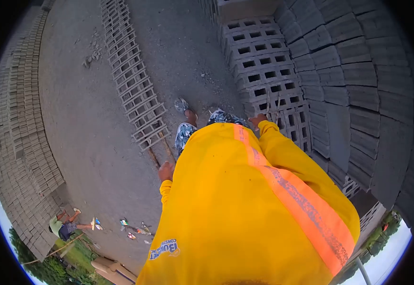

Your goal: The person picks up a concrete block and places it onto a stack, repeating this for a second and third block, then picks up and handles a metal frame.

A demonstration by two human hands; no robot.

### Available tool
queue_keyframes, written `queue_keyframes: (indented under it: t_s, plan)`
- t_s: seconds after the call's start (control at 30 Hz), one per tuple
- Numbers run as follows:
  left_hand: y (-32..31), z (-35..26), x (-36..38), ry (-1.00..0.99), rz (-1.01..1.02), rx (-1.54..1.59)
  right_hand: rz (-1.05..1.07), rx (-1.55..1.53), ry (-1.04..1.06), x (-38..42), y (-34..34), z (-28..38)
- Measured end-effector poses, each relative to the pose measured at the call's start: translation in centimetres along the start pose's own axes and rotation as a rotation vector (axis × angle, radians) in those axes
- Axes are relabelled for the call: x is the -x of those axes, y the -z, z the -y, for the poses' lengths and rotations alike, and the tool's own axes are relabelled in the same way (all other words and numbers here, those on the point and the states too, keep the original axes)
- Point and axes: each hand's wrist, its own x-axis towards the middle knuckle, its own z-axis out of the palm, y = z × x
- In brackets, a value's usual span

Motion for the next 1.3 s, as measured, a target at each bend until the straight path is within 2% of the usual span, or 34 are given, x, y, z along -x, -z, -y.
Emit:
queue_keyframes:
  t_s: [0.03,0.07,0.1,0.17,0.23,0.27,0.3,0.33,0.37,0.43,0.47,0.5,0.6,0.67,0.77,0.83,0.93,0.97,1.0,1.07,1.13,1.2,1.3]
  plan:
    - [0.7,2.4,0.5,-0.084,0.019,-0.361,0.026,-0.071,-0.042,0.5,-0.8,-2.3]
    - [2.0,5.4,0.6,-0.234,0.020,-0.813,0.054,-0.140,-0.078,1.4,-1.7,-4.4]
    - [2.6,7.7,0.9,-0.377,0.020,-1.124,0.084,-0.205,-0.113,2.4,-2.6,-6.2]
    - [3.0,10.0,0.2,-0.608,0.024,-1.436,0.116,-0.332,-0.128,4.3,-2.9,-8.3]
    - [3.5,10.3,-0.4,-0.561,0.054,-1.508,0.097,-0.446,-0.159,6.6,-2.9,-9.7]
    - [3.3,9.3,-0.5,-0.419,0.076,-1.310,0.069,-0.487,-0.178,7.8,-2.8,-10.2]
    - [2.6,7.4,0.4,-0.146,0.073,-0.819,0.049,-0.516,-0.175,8.3,-2.9,-10.0]
    - [2.4,5.3,1.8,0.018,0.018,-0.377,0.022,-0.528,-0.164,9.2,-3.0,-9.6]
    - [1.6,2.5,3.6,0.055,-0.033,-0.147,0.008,-0.529,-0.140,9.6,-3.5,-9.9]
    - [0.3,-3.2,6.1,-0.029,-0.142,0.030,0.099,-0.534,-0.138,8.6,-4.7,-10.4]
    - [0.7,-5.1,6.7,-0.144,-0.144,0.049,0.076,-0.499,-0.114,9.2,-5.4,-10.0]
    - [2.4,-5.2,5.4,-0.197,-0.073,0.076,0.080,-0.469,-0.103,8.8,-6.4,-9.9]
    - [4.2,-7.6,10.0,-0.385,-0.187,0.191,0.040,-0.273,-0.036,12.8,-8.7,-6.1]
    - [7.2,-5.3,10.9,-0.433,-0.211,0.258,0.083,-0.247,0.025,13.9,-10.1,-4.3]
    - [11.1,2.7,10.9,-0.334,-0.295,0.315,0.142,-0.218,0.091,14.2,-12.7,-2.3]
    - [13.7,12.2,8.9,-0.084,-0.328,0.290,0.174,-0.187,0.124,14.9,-13.8,-0.7]
    - [17.5,27.4,6.9,0.343,-0.404,0.192,0.174,0.074,0.150,18.0,-15.9,3.8]
    - [17.9,28.6,9.5,0.401,-0.457,0.361,0.189,0.083,0.135,18.1,-17.1,4.9]
    - [18.9,29.1,12.1,0.378,-0.385,0.520,0.208,0.093,0.118,17.5,-18.4,5.1]
    - [19.7,31.8,14.7,0.390,-0.417,0.672,0.206,0.244,0.280,19.0,-20.7,7.6]
    - [20.9,33.3,16.2,0.520,-0.377,0.683,0.214,0.449,0.528,16.6,-23.5,8.4]
    - [22.2,33.6,16.0,0.550,-0.386,0.762,0.218,0.635,0.686,16.2,-25.8,11.3]
    - [24.8,32.2,13.9,0.505,-0.414,0.868,0.189,0.840,0.792,15.8,-29.9,16.3]
